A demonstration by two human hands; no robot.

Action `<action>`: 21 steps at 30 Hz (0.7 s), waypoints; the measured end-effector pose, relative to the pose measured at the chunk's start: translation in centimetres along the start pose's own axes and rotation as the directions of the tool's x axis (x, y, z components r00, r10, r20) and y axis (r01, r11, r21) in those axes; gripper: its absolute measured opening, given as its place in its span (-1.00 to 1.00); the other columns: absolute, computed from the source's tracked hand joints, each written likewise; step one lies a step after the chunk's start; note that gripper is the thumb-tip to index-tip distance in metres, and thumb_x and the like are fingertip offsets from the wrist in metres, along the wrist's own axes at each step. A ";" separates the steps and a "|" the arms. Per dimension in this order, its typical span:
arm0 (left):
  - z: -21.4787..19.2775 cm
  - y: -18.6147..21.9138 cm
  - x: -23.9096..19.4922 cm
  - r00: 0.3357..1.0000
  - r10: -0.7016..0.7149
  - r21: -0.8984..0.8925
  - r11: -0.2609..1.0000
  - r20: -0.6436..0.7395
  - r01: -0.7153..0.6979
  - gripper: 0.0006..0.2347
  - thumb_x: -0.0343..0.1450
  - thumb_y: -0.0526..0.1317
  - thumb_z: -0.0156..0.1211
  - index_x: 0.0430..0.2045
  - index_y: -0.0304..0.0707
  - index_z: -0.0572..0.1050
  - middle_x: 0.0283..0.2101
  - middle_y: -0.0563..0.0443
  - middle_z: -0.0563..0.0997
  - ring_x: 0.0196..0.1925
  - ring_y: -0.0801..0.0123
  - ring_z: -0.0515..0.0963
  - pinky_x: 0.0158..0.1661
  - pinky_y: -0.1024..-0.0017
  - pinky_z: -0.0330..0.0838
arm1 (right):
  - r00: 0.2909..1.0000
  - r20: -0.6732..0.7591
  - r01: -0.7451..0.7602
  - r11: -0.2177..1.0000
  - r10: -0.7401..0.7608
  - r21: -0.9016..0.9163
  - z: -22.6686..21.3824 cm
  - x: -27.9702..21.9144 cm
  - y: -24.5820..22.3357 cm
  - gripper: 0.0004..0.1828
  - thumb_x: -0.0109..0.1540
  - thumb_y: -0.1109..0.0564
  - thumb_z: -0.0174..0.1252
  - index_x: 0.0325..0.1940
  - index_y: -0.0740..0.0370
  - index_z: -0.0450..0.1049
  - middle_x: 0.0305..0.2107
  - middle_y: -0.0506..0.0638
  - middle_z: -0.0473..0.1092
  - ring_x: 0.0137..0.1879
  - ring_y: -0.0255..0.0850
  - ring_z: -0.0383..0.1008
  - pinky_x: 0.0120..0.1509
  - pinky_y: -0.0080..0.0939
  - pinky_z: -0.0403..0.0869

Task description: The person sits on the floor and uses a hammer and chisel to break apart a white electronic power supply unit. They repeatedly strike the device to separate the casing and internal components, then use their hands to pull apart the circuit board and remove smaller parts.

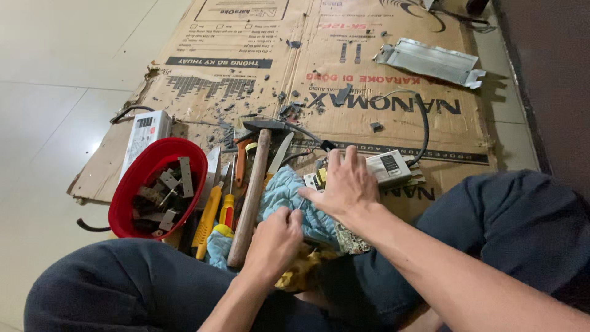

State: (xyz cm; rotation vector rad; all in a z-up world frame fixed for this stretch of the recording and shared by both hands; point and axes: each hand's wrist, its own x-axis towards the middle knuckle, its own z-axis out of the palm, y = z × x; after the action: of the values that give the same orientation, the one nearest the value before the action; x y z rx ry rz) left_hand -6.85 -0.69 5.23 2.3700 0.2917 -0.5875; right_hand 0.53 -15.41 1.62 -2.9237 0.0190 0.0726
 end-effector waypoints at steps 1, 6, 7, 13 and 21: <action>0.0 0.0 -0.1 1.000 -0.002 0.002 1.000 0.002 0.002 -0.63 0.49 0.00 -0.26 -0.37 -0.32 0.45 -0.10 -0.46 0.58 -0.01 -0.42 0.46 -0.07 -0.05 0.24 | 1.000 0.003 -0.001 1.000 0.001 0.002 -0.2 -0.2 -0.2 0.17 -0.03 -0.69 0.27 0.28 0.19 0.15 0.11 0.24 0.18 0.08 0.06 0.33 0.00 0.09 0.52; 0.9 -0.1 0.3 0.998 0.060 0.076 0.995 -0.025 -0.058 -0.63 0.52 0.03 -0.17 -0.45 -0.31 0.44 -0.21 -0.41 0.61 -0.09 -0.39 0.49 -0.14 -0.06 0.24 | 0.996 0.076 -0.061 0.995 0.055 0.083 -0.2 -0.7 0.7 -0.17 0.19 -0.35 0.22 0.34 0.09 0.08 0.07 0.27 0.21 0.02 0.18 0.39 -0.16 0.17 0.54; 1.0 0.0 0.4 0.998 0.060 0.078 0.995 -0.023 -0.058 -0.63 0.52 0.03 -0.17 -0.45 -0.31 0.44 -0.21 -0.41 0.61 -0.09 -0.39 0.49 -0.14 -0.06 0.24 | 0.995 0.077 -0.063 0.994 0.057 0.084 -0.4 -0.8 0.8 -0.17 0.19 -0.35 0.22 0.34 0.09 0.08 0.07 0.27 0.21 0.02 0.18 0.39 -0.16 0.17 0.54; 1.4 0.5 0.2 0.991 0.091 0.093 0.992 -0.096 -0.082 -0.65 0.49 0.02 -0.13 -0.42 -0.27 0.49 -0.16 -0.41 0.61 -0.01 -0.38 0.47 -0.11 -0.06 0.24 | 0.997 -0.042 0.059 0.998 -0.059 -0.010 0.2 -0.5 1.3 -0.35 0.17 -0.26 0.10 0.17 0.18 0.24 -0.12 0.22 0.34 -0.10 -0.01 0.41 -0.18 0.02 0.56; -0.3 3.3 -1.6 0.995 -0.003 -0.078 0.997 -0.099 -0.005 -0.60 0.45 0.09 -0.16 -0.08 -0.04 0.60 -0.10 -0.32 0.67 0.13 -0.27 0.54 0.11 -0.11 0.41 | 0.983 -0.045 0.181 0.976 -0.176 0.123 -1.7 0.4 3.1 -0.52 0.31 -0.05 -0.06 0.01 0.48 0.40 -0.51 0.18 0.38 -0.40 0.05 0.56 -0.47 -0.05 0.57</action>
State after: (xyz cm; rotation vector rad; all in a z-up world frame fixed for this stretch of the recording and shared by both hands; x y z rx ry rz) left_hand -6.95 -3.11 8.05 2.3275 0.3511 -0.4512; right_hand 0.97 -18.76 2.60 -2.7855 -0.2255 -0.0070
